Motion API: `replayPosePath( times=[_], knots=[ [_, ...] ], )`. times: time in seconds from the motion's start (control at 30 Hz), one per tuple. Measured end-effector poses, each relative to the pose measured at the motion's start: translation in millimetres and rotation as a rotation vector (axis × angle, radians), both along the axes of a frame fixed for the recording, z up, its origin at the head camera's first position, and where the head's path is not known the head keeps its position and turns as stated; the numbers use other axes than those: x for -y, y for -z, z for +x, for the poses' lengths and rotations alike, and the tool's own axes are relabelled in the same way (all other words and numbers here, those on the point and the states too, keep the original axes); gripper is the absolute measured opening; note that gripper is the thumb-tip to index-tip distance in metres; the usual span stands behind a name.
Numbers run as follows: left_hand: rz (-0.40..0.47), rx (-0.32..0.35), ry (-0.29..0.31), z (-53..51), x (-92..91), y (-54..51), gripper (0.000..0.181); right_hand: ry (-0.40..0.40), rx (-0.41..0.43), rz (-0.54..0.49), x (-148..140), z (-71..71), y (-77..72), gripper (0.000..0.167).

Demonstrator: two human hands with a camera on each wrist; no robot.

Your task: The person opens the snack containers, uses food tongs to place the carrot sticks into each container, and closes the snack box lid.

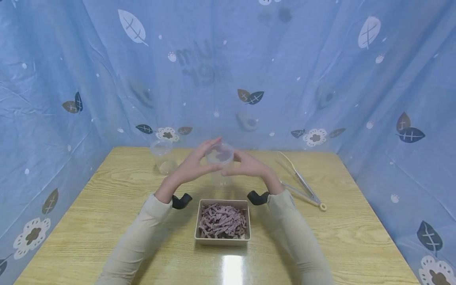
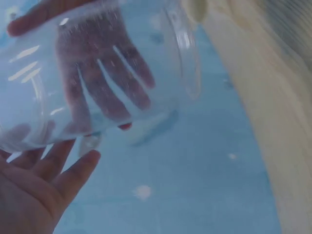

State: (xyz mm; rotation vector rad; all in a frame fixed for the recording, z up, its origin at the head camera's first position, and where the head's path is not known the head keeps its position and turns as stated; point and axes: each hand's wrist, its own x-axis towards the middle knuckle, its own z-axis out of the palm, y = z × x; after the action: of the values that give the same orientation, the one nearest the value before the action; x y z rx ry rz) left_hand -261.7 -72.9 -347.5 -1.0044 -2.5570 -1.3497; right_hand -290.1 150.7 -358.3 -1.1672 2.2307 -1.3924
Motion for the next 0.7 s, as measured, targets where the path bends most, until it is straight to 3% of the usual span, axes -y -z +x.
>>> replayPosePath(
  times=[0.13, 0.47, 0.57, 0.7],
  knots=[
    [0.025, -0.013, 0.094, 11.7, 0.7, -9.8, 0.081, -0.044, -0.031, -0.041, -3.3, 13.5, -6.2, 0.082],
    [0.207, 0.096, 0.329, 37.6, 5.5, -20.7, 0.083, -0.204, -0.079, -0.169, -3.5, 46.6, -12.4, 0.088],
    [0.219, 0.115, 0.363, 42.7, 7.0, -21.6, 0.084, -0.181, -0.086, -0.171, -3.7, 55.0, -13.9, 0.089],
    [0.188, 0.107, 0.356, 46.0, 7.7, -20.1, 0.079, -0.129, -0.106, -0.164, -6.4, 61.7, -12.1, 0.090]
  ],
)
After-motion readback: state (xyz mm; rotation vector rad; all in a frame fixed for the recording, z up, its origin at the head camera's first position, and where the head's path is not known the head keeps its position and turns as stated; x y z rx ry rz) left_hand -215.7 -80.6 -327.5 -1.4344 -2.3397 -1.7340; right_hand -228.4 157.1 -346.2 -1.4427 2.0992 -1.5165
